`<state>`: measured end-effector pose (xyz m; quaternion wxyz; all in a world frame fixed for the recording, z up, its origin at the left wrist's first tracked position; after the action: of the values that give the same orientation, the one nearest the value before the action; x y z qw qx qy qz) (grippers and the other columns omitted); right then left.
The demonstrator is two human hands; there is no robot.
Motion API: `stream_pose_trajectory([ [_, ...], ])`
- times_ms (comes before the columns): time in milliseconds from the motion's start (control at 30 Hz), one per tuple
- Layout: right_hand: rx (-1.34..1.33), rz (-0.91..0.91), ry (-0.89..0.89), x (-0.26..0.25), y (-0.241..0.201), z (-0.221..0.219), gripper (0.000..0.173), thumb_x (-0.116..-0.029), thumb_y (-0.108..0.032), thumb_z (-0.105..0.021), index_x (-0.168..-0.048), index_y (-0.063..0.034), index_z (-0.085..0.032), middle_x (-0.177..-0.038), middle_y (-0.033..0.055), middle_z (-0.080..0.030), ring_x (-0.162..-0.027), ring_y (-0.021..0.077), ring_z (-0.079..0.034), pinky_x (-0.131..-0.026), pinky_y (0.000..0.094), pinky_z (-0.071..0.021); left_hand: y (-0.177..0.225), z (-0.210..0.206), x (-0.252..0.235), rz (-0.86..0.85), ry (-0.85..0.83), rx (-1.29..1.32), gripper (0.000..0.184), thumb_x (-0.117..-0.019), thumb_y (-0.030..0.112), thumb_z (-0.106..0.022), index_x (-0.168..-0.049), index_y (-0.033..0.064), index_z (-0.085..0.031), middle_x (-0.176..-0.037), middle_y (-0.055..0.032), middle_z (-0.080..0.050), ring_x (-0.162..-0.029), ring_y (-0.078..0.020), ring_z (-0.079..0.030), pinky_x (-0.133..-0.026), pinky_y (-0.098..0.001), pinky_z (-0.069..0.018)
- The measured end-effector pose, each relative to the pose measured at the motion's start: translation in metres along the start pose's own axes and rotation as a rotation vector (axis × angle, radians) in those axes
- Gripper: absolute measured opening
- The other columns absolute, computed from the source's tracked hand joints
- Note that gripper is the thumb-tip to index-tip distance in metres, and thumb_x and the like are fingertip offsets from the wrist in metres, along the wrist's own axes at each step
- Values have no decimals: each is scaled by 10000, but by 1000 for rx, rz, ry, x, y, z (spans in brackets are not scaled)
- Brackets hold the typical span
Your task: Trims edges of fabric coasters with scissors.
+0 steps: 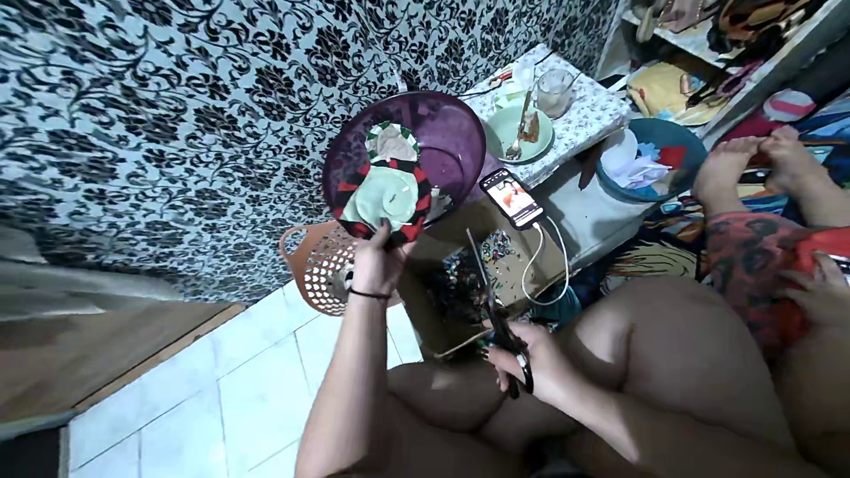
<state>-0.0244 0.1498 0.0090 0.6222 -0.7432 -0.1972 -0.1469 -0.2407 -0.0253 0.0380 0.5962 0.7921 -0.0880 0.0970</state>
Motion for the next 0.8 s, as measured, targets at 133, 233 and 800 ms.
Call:
stream_pose_trajectory([
  [133,75,177,2,7,-12,-2,522,-916,-150,-745,-1390,0,-587,-804,27,-678,-550,51,-603,-531,207,-545,-22,-10,71,35,-17,337,230,-1049,41,-381,-1210,52,-544,-1091,-104,-692,-983,-222,-703,-895,-432,-596],
  [233,251,276,-19,12,-14,-8,568,-895,-245,-772,-1377,4,-603,-965,59,-715,-694,21,-627,-659,182,-547,-32,-21,102,4,-88,546,246,-979,146,-417,-1153,150,-592,-1084,-79,-701,-996,-224,-701,-846,-458,-605],
  [800,288,-21,-28,-23,20,-13,459,-980,-257,-702,-1364,-25,-606,-773,32,-647,-519,61,-553,-518,233,-509,-76,-4,95,-76,158,207,437,-1135,349,-237,-1387,72,-461,-1224,-81,-624,-1114,-162,-626,-963,-392,-536],
])
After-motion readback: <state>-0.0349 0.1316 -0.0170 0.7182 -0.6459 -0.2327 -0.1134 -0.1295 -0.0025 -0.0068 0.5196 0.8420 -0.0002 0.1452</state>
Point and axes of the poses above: each hand's wrist, its own x-axis away from the middle knuckle, its own z-axis out of the back of the hand, y = z × x, the point moved 8 cm from there along -x, towards the middle knuckle
